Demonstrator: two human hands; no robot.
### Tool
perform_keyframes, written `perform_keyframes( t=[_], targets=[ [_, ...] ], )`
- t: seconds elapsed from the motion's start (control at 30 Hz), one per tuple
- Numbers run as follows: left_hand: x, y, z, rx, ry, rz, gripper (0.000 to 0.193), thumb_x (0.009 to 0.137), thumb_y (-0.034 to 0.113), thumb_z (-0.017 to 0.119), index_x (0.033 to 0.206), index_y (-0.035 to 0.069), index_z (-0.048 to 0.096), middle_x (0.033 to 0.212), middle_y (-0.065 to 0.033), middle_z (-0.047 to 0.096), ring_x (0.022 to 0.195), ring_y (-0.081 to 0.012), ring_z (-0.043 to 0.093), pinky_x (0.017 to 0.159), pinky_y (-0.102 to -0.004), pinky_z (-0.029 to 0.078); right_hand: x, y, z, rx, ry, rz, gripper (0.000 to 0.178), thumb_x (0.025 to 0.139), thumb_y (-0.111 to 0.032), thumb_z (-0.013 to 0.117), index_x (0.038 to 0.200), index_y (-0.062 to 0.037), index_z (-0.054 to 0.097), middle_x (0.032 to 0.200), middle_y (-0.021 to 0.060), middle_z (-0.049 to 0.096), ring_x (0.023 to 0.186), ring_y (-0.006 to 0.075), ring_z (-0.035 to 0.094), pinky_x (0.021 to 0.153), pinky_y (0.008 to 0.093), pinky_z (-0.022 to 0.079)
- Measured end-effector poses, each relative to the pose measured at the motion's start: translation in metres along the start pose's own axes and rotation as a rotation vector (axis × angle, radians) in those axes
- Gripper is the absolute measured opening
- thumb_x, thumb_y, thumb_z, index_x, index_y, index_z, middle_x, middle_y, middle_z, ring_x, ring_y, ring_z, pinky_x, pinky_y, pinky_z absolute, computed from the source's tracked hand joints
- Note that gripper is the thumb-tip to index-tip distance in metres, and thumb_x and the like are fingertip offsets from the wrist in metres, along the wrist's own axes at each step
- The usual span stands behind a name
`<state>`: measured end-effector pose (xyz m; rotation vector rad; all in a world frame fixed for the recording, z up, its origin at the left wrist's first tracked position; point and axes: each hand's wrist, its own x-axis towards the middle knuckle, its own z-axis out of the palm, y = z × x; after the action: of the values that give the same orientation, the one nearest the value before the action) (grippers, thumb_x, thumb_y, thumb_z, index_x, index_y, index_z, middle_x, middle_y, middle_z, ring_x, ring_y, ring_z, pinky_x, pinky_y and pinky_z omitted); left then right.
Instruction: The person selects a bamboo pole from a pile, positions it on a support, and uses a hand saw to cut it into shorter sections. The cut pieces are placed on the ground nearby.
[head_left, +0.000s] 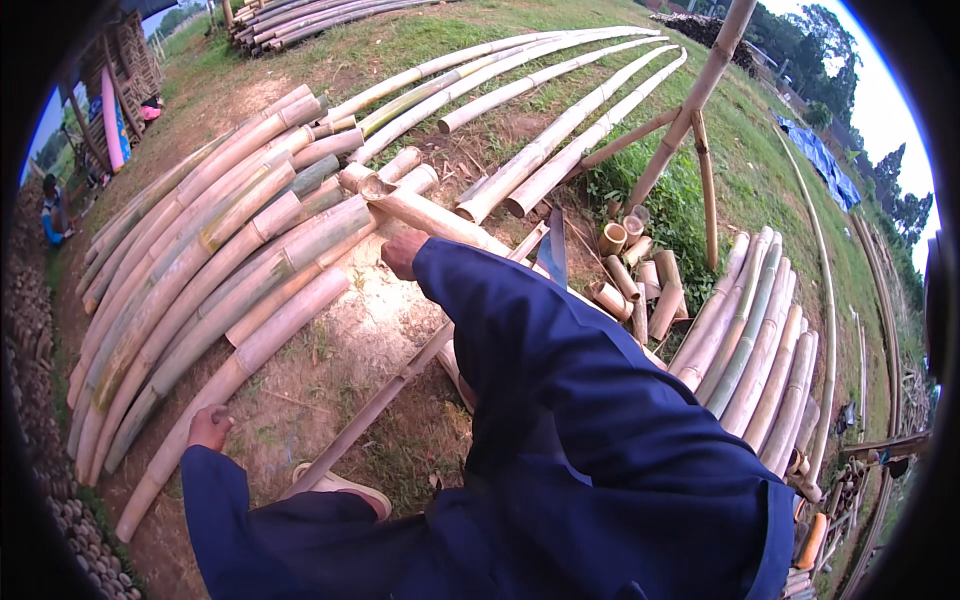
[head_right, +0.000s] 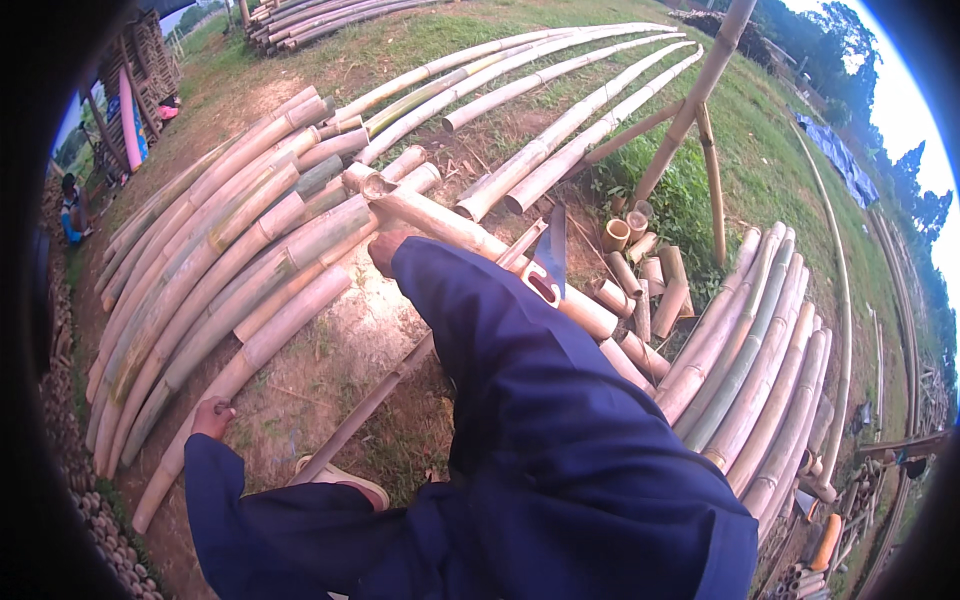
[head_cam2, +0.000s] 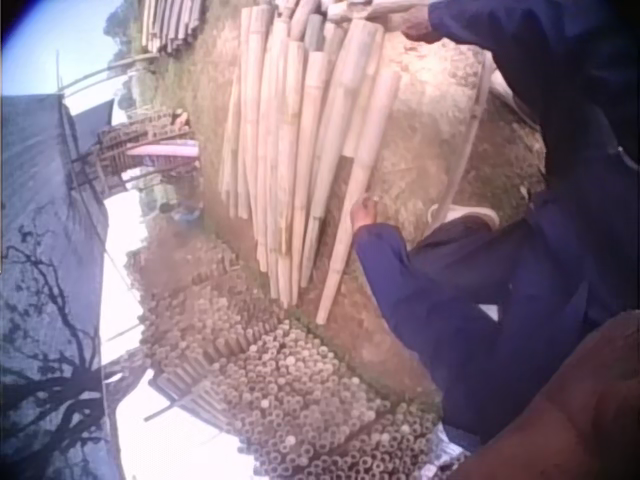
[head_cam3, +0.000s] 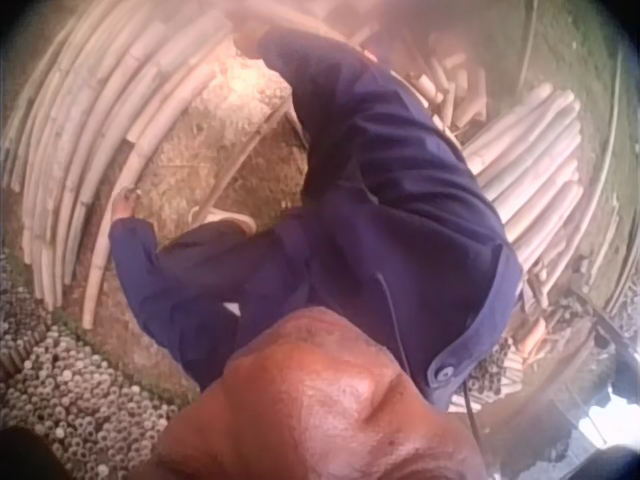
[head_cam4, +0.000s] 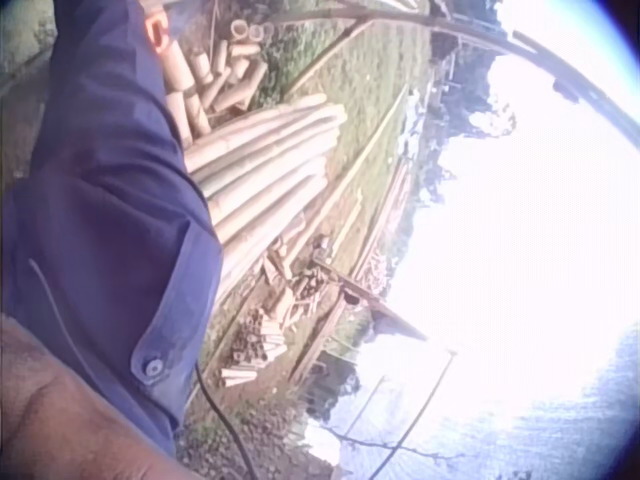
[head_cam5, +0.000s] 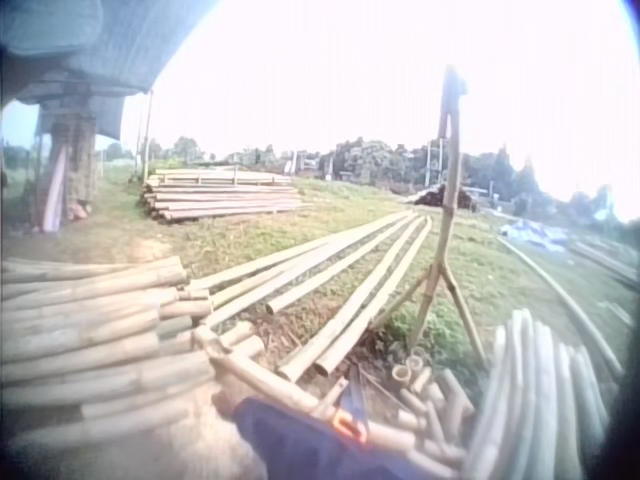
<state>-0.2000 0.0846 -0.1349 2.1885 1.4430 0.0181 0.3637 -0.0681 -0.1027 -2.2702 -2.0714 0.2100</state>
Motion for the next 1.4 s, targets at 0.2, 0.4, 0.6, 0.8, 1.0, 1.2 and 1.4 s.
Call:
perform_keyframes(
  t=[0.2, 0.4, 0.6, 0.8, 1.0, 1.2, 1.4],
  targets=[
    [-0.025, 0.000, -0.012, -0.001, 0.171, 0.065, 0.043, 0.081, 0.009, 0.078, 0.123, 0.003, 0.069, 0.099, -0.0162, 0.075, 0.092, -0.0273, 0.073, 0.084, -0.0384, 0.056, -0.014, -0.025, -0.018, 0.018, -0.013, -0.074, 0.020, 0.087, -0.014, 0.059, 0.090, -0.0003, 0.072, 0.092, 0.0225, 0.074, 0.091, 0.0390, 0.073, 0.079, 0.0502, 0.057],
    [-0.050, 0.082, -0.023, -0.130, 0.278, 0.160, 0.041, 0.084, 0.008, 0.076, 0.124, 0.004, 0.069, 0.103, -0.0152, 0.075, 0.086, -0.0218, 0.073, 0.080, -0.0348, 0.057, -0.018, -0.015, -0.023, 0.074, 0.032, -0.073, 0.018, 0.085, -0.011, 0.059, 0.091, -0.0022, 0.074, 0.094, 0.0193, 0.075, 0.093, 0.0371, 0.073, 0.082, 0.0466, 0.058],
    [-0.062, 0.138, 0.040, -0.243, 0.199, 0.318, 0.043, 0.086, 0.007, 0.076, 0.127, 0.004, 0.067, 0.106, -0.0152, 0.075, 0.084, -0.0211, 0.072, 0.078, -0.0353, 0.056, -0.028, 0.027, -0.043, 0.184, 0.095, -0.059, 0.022, 0.082, -0.012, 0.062, 0.099, -0.0124, 0.077, 0.095, 0.0153, 0.076, 0.093, 0.0348, 0.073, 0.084, 0.0445, 0.057],
    [-0.056, 0.197, 0.043, -0.143, 0.016, 0.448, 0.043, 0.083, 0.008, 0.078, 0.125, 0.004, 0.067, 0.107, -0.0157, 0.074, 0.084, -0.0267, 0.073, 0.080, -0.0380, 0.056, -0.045, 0.127, -0.002, 0.273, 0.083, 0.319, 0.033, 0.080, -0.012, 0.066, 0.111, -0.0141, 0.078, 0.099, 0.0179, 0.076, 0.098, 0.0347, 0.072, 0.088, 0.0433, 0.057],
    [0.031, 0.194, 0.052, 0.028, -0.208, 0.441, 0.039, 0.084, 0.013, 0.079, 0.121, 0.005, 0.069, 0.111, -0.0164, 0.073, 0.087, -0.0305, 0.072, 0.081, -0.0426, 0.056, -0.050, 0.224, 0.087, 0.589, 0.108, 0.824, 0.044, 0.085, -0.024, 0.069, 0.124, -0.0030, 0.072, 0.120, 0.0283, 0.070, 0.115, 0.0406, 0.068, 0.102, 0.0430, 0.052],
    [0.168, 0.229, 0.134, 0.063, -0.219, 0.509, 0.041, 0.085, 0.017, 0.077, 0.122, 0.003, 0.067, 0.114, -0.0166, 0.071, 0.101, -0.0340, 0.069, 0.092, -0.0435, 0.053, 0.025, 0.266, 0.107, 0.818, 0.293, 1.173, 0.070, 0.089, -0.052, 0.071, 0.117, 0.0114, 0.068, 0.117, 0.0305, 0.069, 0.113, 0.0398, 0.067, 0.097, 0.0450, 0.051],
    [0.222, 0.296, 0.213, -0.080, -0.115, 0.713, 0.047, 0.086, 0.015, 0.075, 0.130, 0.004, 0.063, 0.129, -0.0152, 0.064, 0.116, -0.0344, 0.061, 0.101, -0.0449, 0.047, 0.077, 0.297, 0.133, 1.141, 0.496, 1.393, 0.093, 0.077, -0.061, 0.080, 0.129, 0.0130, 0.061, 0.132, 0.0279, 0.061, 0.118, 0.0401, 0.063, 0.099, 0.0461, 0.049]
  ],
)
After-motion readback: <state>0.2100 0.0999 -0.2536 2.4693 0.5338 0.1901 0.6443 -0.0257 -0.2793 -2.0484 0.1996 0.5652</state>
